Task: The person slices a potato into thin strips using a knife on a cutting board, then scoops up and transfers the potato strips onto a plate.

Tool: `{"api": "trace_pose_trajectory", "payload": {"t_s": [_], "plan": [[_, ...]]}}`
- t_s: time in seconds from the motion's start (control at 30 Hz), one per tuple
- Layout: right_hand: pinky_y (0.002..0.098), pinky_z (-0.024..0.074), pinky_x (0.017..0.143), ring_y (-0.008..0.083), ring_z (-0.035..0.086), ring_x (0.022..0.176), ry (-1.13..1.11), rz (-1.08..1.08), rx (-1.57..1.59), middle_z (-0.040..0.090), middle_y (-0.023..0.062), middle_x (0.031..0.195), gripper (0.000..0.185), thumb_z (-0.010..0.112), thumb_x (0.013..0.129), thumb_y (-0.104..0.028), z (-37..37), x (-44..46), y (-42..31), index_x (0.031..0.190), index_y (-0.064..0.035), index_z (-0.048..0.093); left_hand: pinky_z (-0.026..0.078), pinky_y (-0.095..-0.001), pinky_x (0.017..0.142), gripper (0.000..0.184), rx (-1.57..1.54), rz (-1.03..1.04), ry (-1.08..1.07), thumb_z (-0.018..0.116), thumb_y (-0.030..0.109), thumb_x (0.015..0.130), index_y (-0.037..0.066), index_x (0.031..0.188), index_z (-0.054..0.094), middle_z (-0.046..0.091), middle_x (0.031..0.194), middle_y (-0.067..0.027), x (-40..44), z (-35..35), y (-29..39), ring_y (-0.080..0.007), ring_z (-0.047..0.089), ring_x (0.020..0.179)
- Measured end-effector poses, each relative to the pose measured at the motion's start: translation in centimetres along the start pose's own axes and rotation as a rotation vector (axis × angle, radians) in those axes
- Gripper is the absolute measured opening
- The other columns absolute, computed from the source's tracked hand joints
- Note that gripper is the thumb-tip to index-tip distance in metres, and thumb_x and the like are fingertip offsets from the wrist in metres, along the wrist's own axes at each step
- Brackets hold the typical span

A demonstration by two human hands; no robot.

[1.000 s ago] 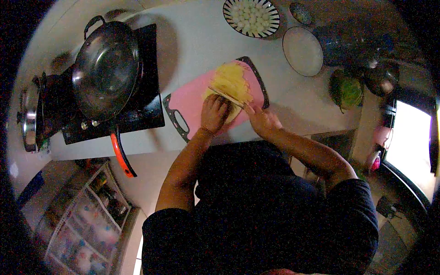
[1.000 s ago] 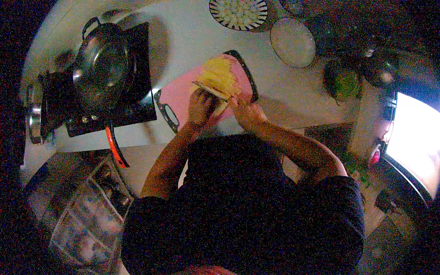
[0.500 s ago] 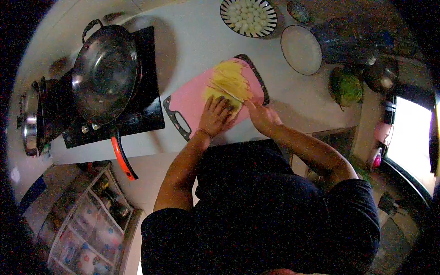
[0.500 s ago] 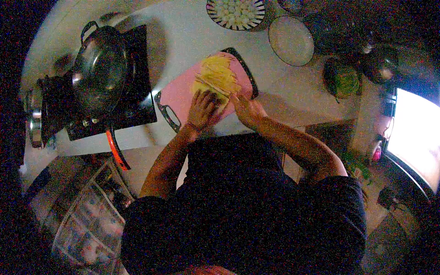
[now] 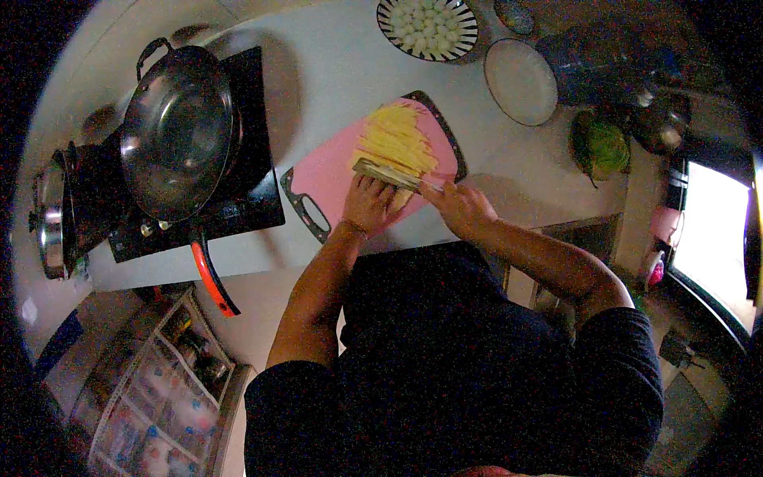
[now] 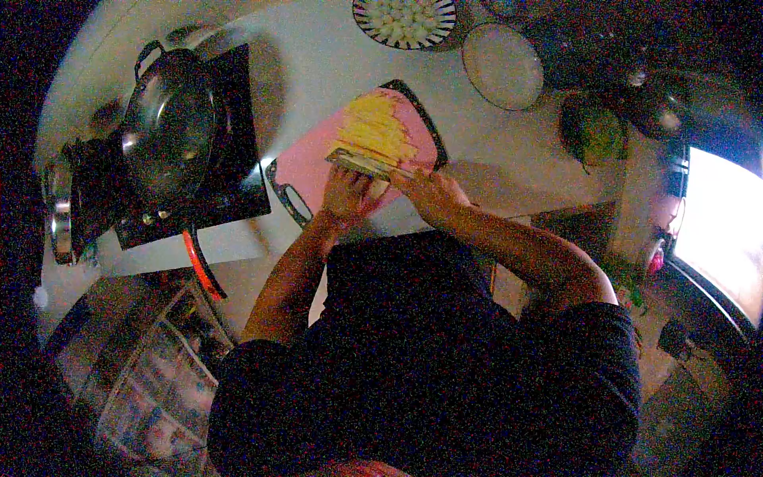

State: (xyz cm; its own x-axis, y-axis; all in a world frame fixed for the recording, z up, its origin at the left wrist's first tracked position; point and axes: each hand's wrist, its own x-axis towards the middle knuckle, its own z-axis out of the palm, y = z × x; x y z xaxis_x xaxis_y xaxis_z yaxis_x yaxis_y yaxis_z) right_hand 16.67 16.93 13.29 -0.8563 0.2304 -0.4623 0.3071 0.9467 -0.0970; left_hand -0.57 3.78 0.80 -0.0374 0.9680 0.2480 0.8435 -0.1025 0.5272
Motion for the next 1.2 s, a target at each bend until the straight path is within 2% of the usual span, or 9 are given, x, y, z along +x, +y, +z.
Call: {"api": "trace_pose_trajectory", "payload": {"t_s": [0.07,0.17,0.27,0.37,0.47,0.8,1.07,1.17,1.2], "plan": [[0.0393,0.0559,0.066,0.0290,0.064,0.087,0.019,0.005,-0.007,0.057,0.0135,0.102,0.062,0.051,0.085,-0.009,0.6,-0.2,0.0,0.142,-0.0189,0.030,0.032,-0.0506,0.102,0.053,0.076,-0.030,-0.025,0.072,0.039,0.067,0.010,0.111,0.062,0.057,0.113,-0.0115,0.2,-0.6,0.4,-0.0323,0.048,0.115],[0.0371,0.0558,0.062,0.0260,0.064,0.083,-0.037,0.040,-0.081,0.056,0.0106,0.099,0.067,0.052,0.083,-0.010,0.4,-0.1,-0.3,0.145,-0.0209,0.027,0.031,-0.0514,0.102,0.053,0.083,-0.051,-0.020,0.072,0.039,0.068,0.013,0.113,0.062,0.056,0.115,-0.0115,0.3,-1.0,0.7,-0.0325,0.047,0.115],[0.0428,0.0580,0.070,0.0335,0.064,0.092,-0.074,0.045,0.014,0.053,0.0201,0.121,0.048,0.048,0.088,-0.011,-1.6,0.0,-0.4,0.134,-0.0182,0.038,0.032,-0.0508,0.102,0.053,0.082,-0.037,0.023,0.071,0.040,0.069,0.016,0.115,0.061,0.057,0.114,-0.0108,0.4,-0.6,0.4,-0.0326,0.047,0.116],[0.0386,0.0560,0.061,0.0274,0.064,0.083,0.172,-0.016,-0.087,0.057,0.0132,0.102,0.062,0.050,0.085,-0.009,0.9,-0.1,0.2,0.143,-0.0174,0.030,0.032,-0.0502,0.101,0.053,0.064,-0.010,0.032,0.071,0.040,0.069,0.015,0.115,0.061,0.058,0.113,-0.0100,-0.3,0.4,-0.3,-0.0323,0.047,0.115],[0.0435,0.0559,0.064,0.0320,0.065,0.085,-0.063,-0.001,0.121,0.059,0.0172,0.102,0.049,0.047,0.086,-0.009,-0.2,1.0,0.2,0.134,-0.0094,0.037,0.033,-0.0501,0.100,0.050,0.067,-0.047,-0.043,0.071,0.039,0.069,0.014,0.111,0.063,0.059,0.110,-0.0097,0.4,-1.3,0.6,-0.0322,0.049,0.111],[0.0474,0.0549,0.064,0.0361,0.065,0.086,-0.159,-0.023,0.210,0.063,0.0191,0.093,0.028,0.046,0.088,-0.008,-2.4,3.2,0.3,0.115,0.0010,0.044,0.034,-0.0506,0.100,0.042,0.023,0.017,0.044,0.071,0.034,0.066,0.011,0.101,0.064,0.060,0.105,-0.0107,0.1,0.2,-0.1,-0.0335,0.051,0.106],[0.0476,0.0521,0.068,0.0361,0.064,0.084,-0.168,-0.075,0.093,0.063,0.0199,0.090,0.023,0.044,0.089,-0.010,2.1,6.9,0.6,0.108,0.0024,0.046,0.035,-0.0526,0.101,0.043,-0.058,-0.023,0.114,0.071,0.034,0.066,0.009,0.100,0.063,0.058,0.107,-0.0114,0.1,0.5,-0.2,-0.0348,0.050,0.108],[0.0464,0.0503,0.073,0.0355,0.063,0.087,0.001,-0.085,0.014,0.063,0.0193,0.089,0.022,0.042,0.090,-0.013,5.8,7.1,1.2,0.107,-0.0005,0.047,0.034,-0.0518,0.102,0.045,0.004,0.034,0.071,0.070,0.036,0.066,0.009,0.101,0.063,0.058,0.110,-0.0120,0.2,0.3,-0.3,-0.0350,0.049,0.111],[0.0460,0.0500,0.074,0.0352,0.063,0.087,0.220,-0.097,0.124,0.063,0.0190,0.090,0.022,0.042,0.090,-0.013,4.3,7.3,1.4,0.108,-0.0008,0.047,0.034,-0.0514,0.102,0.045,0.013,0.039,0.081,0.070,0.036,0.066,0.009,0.102,0.063,0.058,0.111,-0.0121,0.0,0.7,-0.4,-0.0351,0.049,0.112]]}}
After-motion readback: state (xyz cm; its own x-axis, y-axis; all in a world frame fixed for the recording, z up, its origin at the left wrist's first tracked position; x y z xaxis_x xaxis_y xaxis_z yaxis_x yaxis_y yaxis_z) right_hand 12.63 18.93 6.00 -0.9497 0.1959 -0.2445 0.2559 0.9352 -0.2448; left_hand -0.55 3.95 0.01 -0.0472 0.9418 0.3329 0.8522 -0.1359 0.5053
